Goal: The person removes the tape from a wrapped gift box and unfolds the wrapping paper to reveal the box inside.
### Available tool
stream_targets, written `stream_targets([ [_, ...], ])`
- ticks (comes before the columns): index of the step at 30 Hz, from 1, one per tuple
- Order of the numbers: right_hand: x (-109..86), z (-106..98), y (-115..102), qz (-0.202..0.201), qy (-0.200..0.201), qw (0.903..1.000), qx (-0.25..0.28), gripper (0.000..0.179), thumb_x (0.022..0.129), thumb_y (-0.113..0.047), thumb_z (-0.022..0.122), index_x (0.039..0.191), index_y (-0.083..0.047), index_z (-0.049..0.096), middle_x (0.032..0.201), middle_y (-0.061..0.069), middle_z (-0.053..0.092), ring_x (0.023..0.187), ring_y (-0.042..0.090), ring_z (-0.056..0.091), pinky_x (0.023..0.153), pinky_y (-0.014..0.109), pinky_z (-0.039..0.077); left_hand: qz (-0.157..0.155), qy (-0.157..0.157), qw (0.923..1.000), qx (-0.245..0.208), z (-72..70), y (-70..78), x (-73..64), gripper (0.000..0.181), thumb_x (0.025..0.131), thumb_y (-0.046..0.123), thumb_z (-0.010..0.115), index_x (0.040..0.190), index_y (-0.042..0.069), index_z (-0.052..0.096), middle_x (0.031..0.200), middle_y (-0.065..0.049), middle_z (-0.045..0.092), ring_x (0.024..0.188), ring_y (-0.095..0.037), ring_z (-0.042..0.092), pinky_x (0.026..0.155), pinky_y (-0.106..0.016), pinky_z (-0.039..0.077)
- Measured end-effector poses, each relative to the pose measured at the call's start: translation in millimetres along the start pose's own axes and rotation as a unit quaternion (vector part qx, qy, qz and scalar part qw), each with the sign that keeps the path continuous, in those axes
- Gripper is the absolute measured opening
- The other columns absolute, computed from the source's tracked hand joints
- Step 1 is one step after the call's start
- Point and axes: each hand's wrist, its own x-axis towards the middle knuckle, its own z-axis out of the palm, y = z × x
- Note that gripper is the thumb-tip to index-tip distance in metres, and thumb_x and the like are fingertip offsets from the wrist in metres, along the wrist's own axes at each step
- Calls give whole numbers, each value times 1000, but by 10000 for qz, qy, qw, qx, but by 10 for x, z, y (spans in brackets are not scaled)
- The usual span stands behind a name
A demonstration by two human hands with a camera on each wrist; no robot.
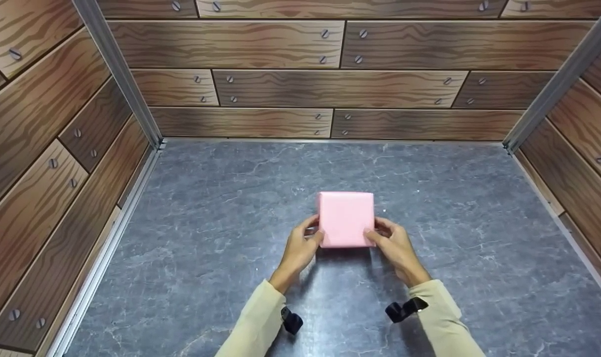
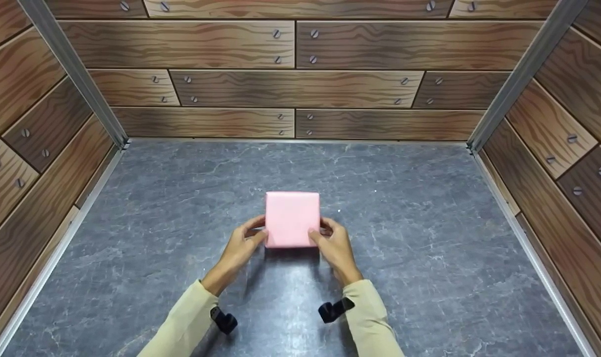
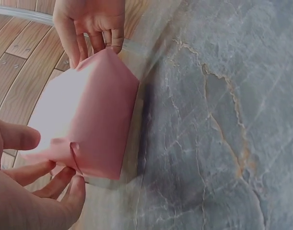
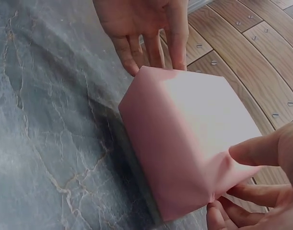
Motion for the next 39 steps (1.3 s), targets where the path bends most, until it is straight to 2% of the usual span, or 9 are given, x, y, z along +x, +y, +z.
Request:
stream_targets([
  [8, -38, -14, -52, -4, -58, 9997, 249, 47, 92, 4, 60, 135, 18, 50, 128, 29, 60, 102, 14, 62, 81, 18, 52, 34, 39, 9995, -303, 0, 30, -12, 47, 94, 5, 57, 139, -9, 53, 134, -24, 60, 112, -35, 63, 90, -39, 57],
  [13, -31, -22, -83, 88, -49, 9988, 470, 44, 95, 6, 53, 137, 18, 48, 132, 31, 58, 98, 10, 63, 88, 26, 54, -163, 4, 9985, -529, -21, 53, -16, 45, 102, 14, 54, 140, -11, 51, 137, -26, 57, 121, -37, 61, 96, -42, 55],
  [19, -19, -29, -97, 134, -4, 9971, 744, 39, 100, 5, 46, 135, 21, 47, 122, 28, 62, 90, 10, 65, 94, 35, 55, -474, 121, 9985, -264, -51, 80, 6, 50, 107, 30, 48, 140, -7, 53, 134, -21, 62, 122, -32, 60, 105, -43, 49],
  [22, -19, -30, -110, 156, 4, 9965, 822, 38, 103, 3, 45, 136, 21, 46, 117, 23, 64, 90, 10, 65, 94, 34, 56, -571, 222, 9977, -280, -56, 90, 9, 50, 107, 32, 47, 138, -6, 55, 131, -19, 63, 117, -29, 62, 104, -43, 49],
  [26, -21, -34, -126, 163, 10, 9953, 954, 38, 105, -1, 44, 136, 22, 45, 117, 21, 62, 91, 10, 64, 92, 29, 56, -556, 240, 9967, -531, -51, 97, 3, 50, 108, 33, 46, 138, -6, 52, 131, -21, 62, 116, -31, 63, 102, -45, 51],
  [32, -23, -44, -125, 202, -55, 9923, 1218, 39, 107, -3, 40, 139, 20, 43, 122, 20, 60, 92, 10, 63, 93, 28, 55, -453, 4, 9956, -819, -61, 95, -17, 57, 110, 39, 39, 144, -6, 46, 137, -23, 57, 122, -37, 60, 107, -47, 48],
  [35, -21, -49, -116, 185, -78, 9917, 1270, 39, 108, -3, 38, 139, 20, 43, 118, 16, 63, 92, 10, 64, 94, 28, 55, -449, -104, 9950, -886, -72, 101, -14, 58, 110, 40, 36, 143, -6, 48, 137, -22, 57, 127, -36, 57, 109, -45, 45],
  [39, -19, -49, -108, 202, -87, 9898, 1410, 39, 108, -3, 37, 138, 21, 43, 113, 11, 64, 92, 8, 65, 95, 27, 54, -444, 83, 9976, -531, -84, 114, -16, 57, 110, 41, 36, 140, -5, 53, 137, -20, 58, 131, -33, 53, 112, -46, 42],
])
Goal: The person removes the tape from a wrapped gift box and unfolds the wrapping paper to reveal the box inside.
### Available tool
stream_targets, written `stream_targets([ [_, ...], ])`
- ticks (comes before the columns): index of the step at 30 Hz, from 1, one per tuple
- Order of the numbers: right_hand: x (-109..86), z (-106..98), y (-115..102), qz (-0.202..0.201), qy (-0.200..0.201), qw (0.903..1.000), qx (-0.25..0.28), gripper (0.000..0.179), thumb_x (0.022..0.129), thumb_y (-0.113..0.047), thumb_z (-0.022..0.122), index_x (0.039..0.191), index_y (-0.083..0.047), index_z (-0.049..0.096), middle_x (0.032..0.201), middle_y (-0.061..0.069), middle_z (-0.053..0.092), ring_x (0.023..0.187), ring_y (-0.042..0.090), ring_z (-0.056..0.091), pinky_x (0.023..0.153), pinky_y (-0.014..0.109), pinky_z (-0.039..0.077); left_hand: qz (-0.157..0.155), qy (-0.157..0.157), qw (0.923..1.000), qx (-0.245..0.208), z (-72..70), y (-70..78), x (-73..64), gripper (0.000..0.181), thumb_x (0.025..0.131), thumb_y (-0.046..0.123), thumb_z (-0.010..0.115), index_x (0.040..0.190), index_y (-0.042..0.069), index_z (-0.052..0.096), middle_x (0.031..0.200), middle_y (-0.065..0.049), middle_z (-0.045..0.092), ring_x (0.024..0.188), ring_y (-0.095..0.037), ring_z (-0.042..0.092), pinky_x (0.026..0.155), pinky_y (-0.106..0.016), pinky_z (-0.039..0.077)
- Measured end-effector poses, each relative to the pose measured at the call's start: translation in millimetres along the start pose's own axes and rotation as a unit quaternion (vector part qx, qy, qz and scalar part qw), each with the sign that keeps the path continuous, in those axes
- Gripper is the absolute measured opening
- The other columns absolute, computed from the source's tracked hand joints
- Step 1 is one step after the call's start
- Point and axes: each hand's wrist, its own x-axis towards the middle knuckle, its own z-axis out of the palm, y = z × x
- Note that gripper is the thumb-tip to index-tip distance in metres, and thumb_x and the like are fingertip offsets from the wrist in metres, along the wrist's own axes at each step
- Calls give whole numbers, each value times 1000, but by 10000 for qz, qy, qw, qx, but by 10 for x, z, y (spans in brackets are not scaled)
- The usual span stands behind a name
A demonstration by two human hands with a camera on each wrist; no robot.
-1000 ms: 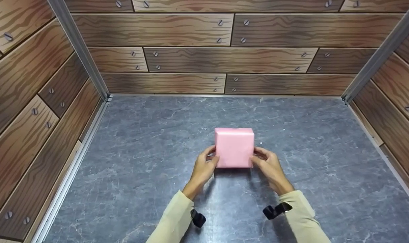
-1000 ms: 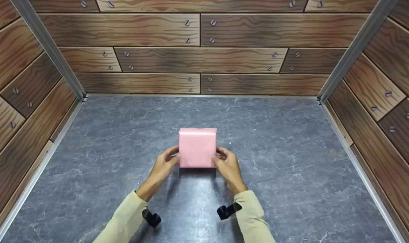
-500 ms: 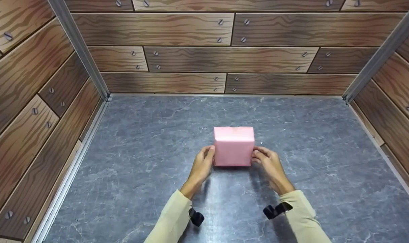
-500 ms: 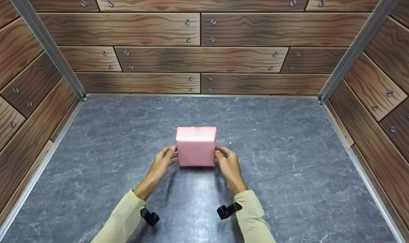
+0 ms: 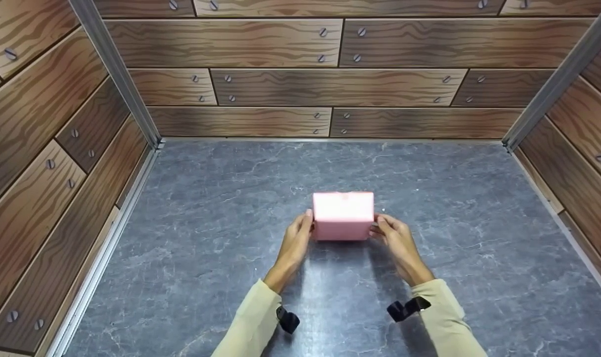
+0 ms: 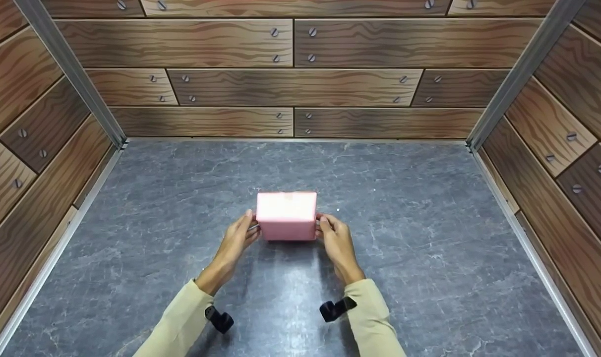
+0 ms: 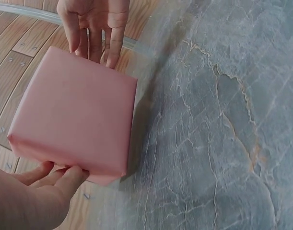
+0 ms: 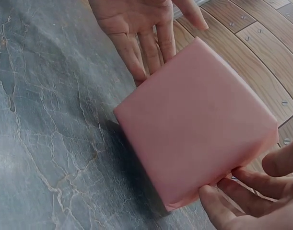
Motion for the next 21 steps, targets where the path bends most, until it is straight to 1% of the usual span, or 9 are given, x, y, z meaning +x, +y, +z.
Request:
stream_targets([
  [3, -3, 2, -2, 51, 24, 9999, 136, 39, 109, -4, 38, 138, 21, 42, 117, 14, 62, 93, 7, 65, 97, 26, 53, -55, 199, 9992, 328, -6, 10, -8, 56, 109, 43, 38, 136, -1, 58, 133, -16, 61, 128, -30, 54, 111, -47, 41],
  [5, -6, 5, -3, 57, 53, 9998, 176, 38, 109, -4, 38, 136, 21, 44, 119, 15, 61, 94, 6, 65, 97, 25, 53, -111, 242, 9990, 366, -2, 15, -5, 55, 108, 44, 39, 134, 0, 59, 131, -15, 62, 127, -29, 55, 110, -48, 41],
  [7, -2, 4, 2, 21, 72, 9998, 178, 37, 108, -4, 38, 134, 22, 46, 117, 14, 62, 95, 5, 65, 97, 24, 53, -112, 253, 9992, 284, 3, 19, -1, 53, 108, 43, 40, 132, -1, 59, 128, -14, 63, 123, -29, 57, 108, -47, 43],
  [11, 10, 2, 10, -139, 63, 9998, 129, 36, 108, -4, 38, 129, 23, 49, 110, 12, 66, 96, 6, 65, 95, 23, 53, -47, 190, 9997, -115, 18, 8, 15, 52, 108, 38, 43, 130, -6, 57, 127, -19, 64, 121, -31, 60, 107, -45, 47],
  [14, 14, -7, 4, -201, 50, 9998, 78, 38, 109, -6, 38, 131, 23, 49, 109, 13, 67, 96, 7, 66, 93, 23, 54, 18, 103, 9986, -512, 23, -11, 22, 52, 109, 35, 44, 131, -10, 53, 128, -23, 63, 122, -33, 60, 106, -42, 48],
  [16, 16, -17, 0, -184, 50, 9998, 41, 40, 109, -10, 39, 132, 22, 49, 110, 13, 67, 97, 9, 67, 93, 24, 54, -18, 34, 9976, -696, 23, -17, 18, 51, 108, 34, 46, 133, -11, 52, 129, -23, 62, 124, -33, 60, 107, -41, 48],
  [19, 12, -20, -10, -137, 18, 9999, 28, 45, 110, -18, 40, 133, 20, 49, 113, 15, 66, 100, 14, 66, 95, 26, 54, -61, 4, 9980, -626, 11, -16, 3, 54, 106, 36, 49, 137, -8, 53, 131, -21, 62, 124, -31, 60, 109, -42, 46],
  [21, 8, -16, -14, -85, -42, 9999, 55, 49, 110, -24, 42, 135, 18, 49, 115, 16, 66, 102, 16, 65, 96, 28, 54, -71, 58, 9992, -377, 4, -6, -2, 55, 104, 38, 51, 138, -5, 55, 132, -19, 62, 124, -29, 59, 109, -43, 45],
])
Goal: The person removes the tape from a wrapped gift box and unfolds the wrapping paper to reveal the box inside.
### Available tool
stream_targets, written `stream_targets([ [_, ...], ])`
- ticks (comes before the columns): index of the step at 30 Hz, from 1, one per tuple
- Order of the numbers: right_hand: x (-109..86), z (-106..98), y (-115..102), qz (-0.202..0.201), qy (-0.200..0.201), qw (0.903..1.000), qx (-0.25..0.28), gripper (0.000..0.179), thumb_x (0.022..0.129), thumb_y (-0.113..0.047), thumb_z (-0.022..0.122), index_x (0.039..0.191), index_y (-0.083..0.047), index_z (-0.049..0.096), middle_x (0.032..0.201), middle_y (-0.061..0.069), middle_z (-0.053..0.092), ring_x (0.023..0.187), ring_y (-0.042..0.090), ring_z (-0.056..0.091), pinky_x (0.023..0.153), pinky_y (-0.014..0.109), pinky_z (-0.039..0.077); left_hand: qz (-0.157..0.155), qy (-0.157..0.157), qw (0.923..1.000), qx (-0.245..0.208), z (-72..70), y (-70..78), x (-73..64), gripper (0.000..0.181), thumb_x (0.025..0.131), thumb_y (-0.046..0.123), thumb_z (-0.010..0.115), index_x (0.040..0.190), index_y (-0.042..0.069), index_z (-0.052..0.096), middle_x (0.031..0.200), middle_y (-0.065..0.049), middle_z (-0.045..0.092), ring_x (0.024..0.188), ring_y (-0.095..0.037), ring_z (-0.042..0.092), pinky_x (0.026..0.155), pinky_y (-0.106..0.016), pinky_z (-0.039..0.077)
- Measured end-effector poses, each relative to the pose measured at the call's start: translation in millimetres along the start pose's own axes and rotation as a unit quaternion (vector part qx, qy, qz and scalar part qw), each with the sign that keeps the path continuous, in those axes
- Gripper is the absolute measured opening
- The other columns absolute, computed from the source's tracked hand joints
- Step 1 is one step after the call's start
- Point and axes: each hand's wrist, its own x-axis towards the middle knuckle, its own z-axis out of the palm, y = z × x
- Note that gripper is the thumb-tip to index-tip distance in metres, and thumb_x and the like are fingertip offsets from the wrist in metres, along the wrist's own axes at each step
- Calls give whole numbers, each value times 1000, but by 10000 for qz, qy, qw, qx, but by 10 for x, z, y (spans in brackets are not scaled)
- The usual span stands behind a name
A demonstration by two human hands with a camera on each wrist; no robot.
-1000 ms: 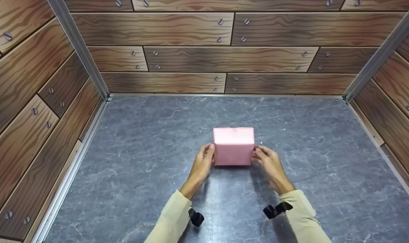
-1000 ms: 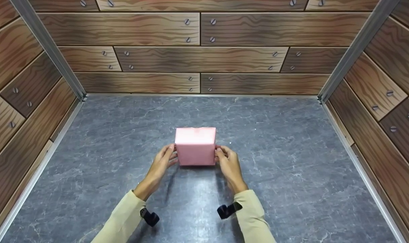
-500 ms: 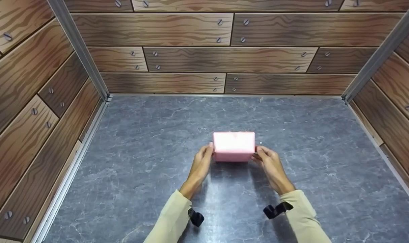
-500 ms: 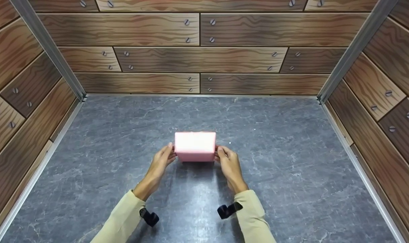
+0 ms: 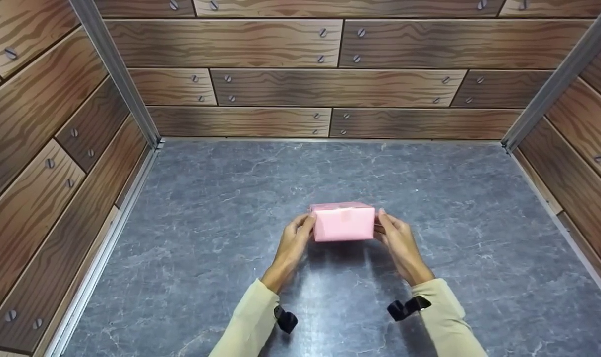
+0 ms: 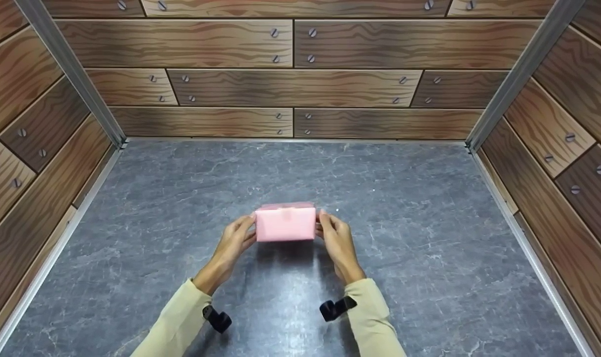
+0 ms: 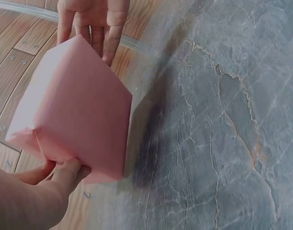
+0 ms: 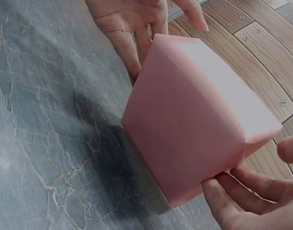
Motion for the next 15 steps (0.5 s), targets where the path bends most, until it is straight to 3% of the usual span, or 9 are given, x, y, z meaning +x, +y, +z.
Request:
stream_targets([
  [4, -11, 23, -9, 101, -78, 9999, 104, 55, 109, -30, 44, 138, 17, 47, 119, 16, 65, 105, 15, 65, 100, 30, 52, 21, 136, 9994, 306, -4, 15, 9, 58, 101, 41, 57, 138, -3, 58, 135, -17, 62, 124, -28, 59, 108, -42, 46],
  [15, -12, 42, 8, 140, 8, 9998, 123, 55, 108, -29, 49, 136, 18, 48, 124, 23, 63, 107, 15, 66, 103, 31, 50, 22, 344, 9993, 114, -7, 17, 6, 47, 97, 31, 65, 129, -3, 62, 128, -17, 66, 121, -29, 61, 103, -39, 50],
])
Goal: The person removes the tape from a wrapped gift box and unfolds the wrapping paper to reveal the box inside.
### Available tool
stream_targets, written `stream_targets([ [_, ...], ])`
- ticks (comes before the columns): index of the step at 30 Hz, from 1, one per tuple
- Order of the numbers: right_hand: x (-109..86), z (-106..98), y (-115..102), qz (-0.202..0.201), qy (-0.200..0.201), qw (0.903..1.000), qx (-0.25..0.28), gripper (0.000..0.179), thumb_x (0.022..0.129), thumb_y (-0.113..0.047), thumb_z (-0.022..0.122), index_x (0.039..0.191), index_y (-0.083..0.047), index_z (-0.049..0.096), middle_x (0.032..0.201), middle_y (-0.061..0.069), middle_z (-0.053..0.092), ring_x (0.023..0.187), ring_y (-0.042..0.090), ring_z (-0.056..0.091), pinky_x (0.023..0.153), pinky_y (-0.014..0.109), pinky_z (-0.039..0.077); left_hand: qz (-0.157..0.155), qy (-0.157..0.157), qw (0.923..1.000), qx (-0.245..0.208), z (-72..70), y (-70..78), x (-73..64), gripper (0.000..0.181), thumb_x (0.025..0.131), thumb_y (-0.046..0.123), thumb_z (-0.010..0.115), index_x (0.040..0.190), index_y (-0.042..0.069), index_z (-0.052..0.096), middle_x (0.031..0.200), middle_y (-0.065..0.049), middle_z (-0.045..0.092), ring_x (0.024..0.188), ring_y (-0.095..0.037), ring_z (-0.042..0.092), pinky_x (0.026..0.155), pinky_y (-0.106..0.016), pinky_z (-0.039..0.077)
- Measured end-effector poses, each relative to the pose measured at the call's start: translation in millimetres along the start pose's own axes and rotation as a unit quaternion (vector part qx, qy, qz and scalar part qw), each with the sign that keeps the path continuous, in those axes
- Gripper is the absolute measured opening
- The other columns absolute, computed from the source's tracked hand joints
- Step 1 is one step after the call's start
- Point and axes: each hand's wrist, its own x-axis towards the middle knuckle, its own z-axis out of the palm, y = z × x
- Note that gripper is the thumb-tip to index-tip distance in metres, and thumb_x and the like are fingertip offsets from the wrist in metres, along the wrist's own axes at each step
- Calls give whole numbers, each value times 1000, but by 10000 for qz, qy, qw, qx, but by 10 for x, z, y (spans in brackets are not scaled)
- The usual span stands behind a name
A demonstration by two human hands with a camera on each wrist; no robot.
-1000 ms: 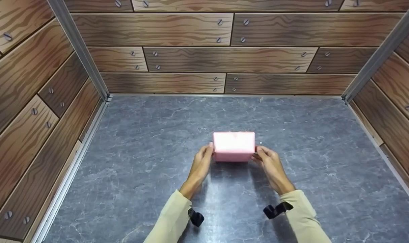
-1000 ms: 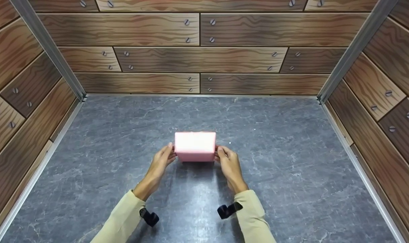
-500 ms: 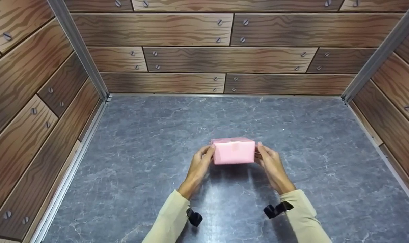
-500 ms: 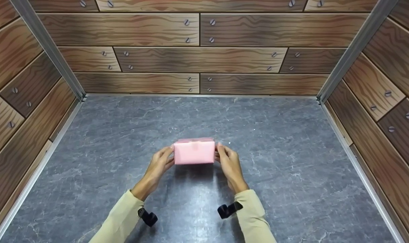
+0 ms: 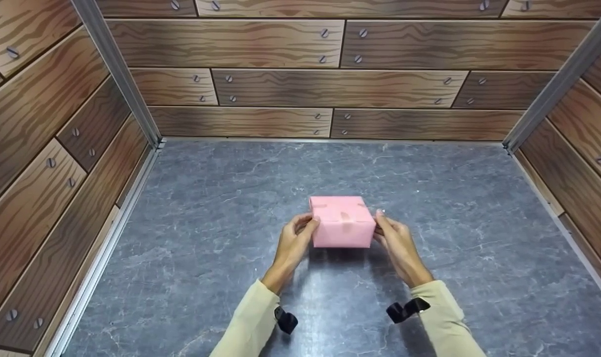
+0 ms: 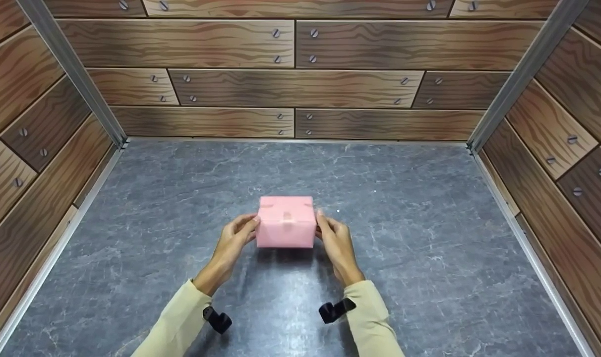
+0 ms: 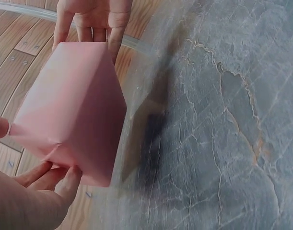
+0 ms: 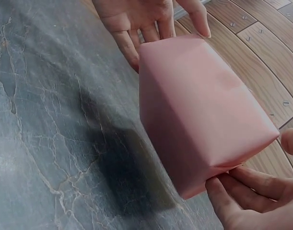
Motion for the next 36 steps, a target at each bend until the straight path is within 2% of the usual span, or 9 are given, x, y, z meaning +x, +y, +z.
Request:
stream_targets([
  [6, 1, -7, 32, 28, 70, 10000, -11, 52, 105, -25, 58, 131, 19, 52, 116, 18, 66, 100, 12, 67, 95, 27, 55, 6, 167, 9999, -4, 0, -34, -7, 39, 95, 24, 69, 121, -6, 66, 129, -21, 64, 116, -35, 65, 98, -39, 54],
  [11, 5, -4, 77, 110, 183, 9997, -117, 30, 101, -19, 64, 109, 10, 65, 101, 9, 66, 89, 11, 67, 85, 24, 58, -17, 216, 9998, 7, -6, -89, -11, 34, 91, 14, 71, 115, -11, 65, 127, -25, 62, 114, -41, 65, 97, -41, 55],
  [14, 5, -15, 120, 191, 229, 9991, -287, 22, 96, -15, 70, 103, 6, 68, 96, 6, 66, 84, 11, 67, 81, 23, 58, 20, 168, 9998, -70, -15, -124, -31, 34, 90, 12, 73, 115, -10, 65, 125, -24, 64, 115, -40, 65, 96, -39, 56],
  [19, 1, -45, 175, 257, 246, 9971, -677, 31, 91, -12, 76, 111, 9, 66, 98, 7, 67, 84, 11, 65, 76, 20, 57, 35, 85, 9999, -146, -31, -179, -58, 35, 85, 12, 77, 114, -5, 67, 123, -20, 67, 114, -36, 66, 94, -37, 56],
  [24, 0, -62, 206, 128, 253, 9950, -959, 34, 88, -9, 78, 113, 11, 65, 99, 8, 69, 87, 10, 64, 77, 19, 55, 61, 42, 9998, -209, -37, -223, -74, 33, 81, 6, 79, 109, -7, 67, 118, -22, 69, 109, -34, 68, 91, -35, 58],
  [36, 15, -77, 256, 77, 347, 9926, -1165, 33, 84, -3, 78, 112, 11, 68, 101, 9, 71, 90, 11, 65, 79, 18, 54, -192, -84, 9997, -85, -64, -287, -74, 32, 79, 5, 82, 106, -4, 67, 109, -18, 73, 107, -28, 70, 88, -32, 58],
])
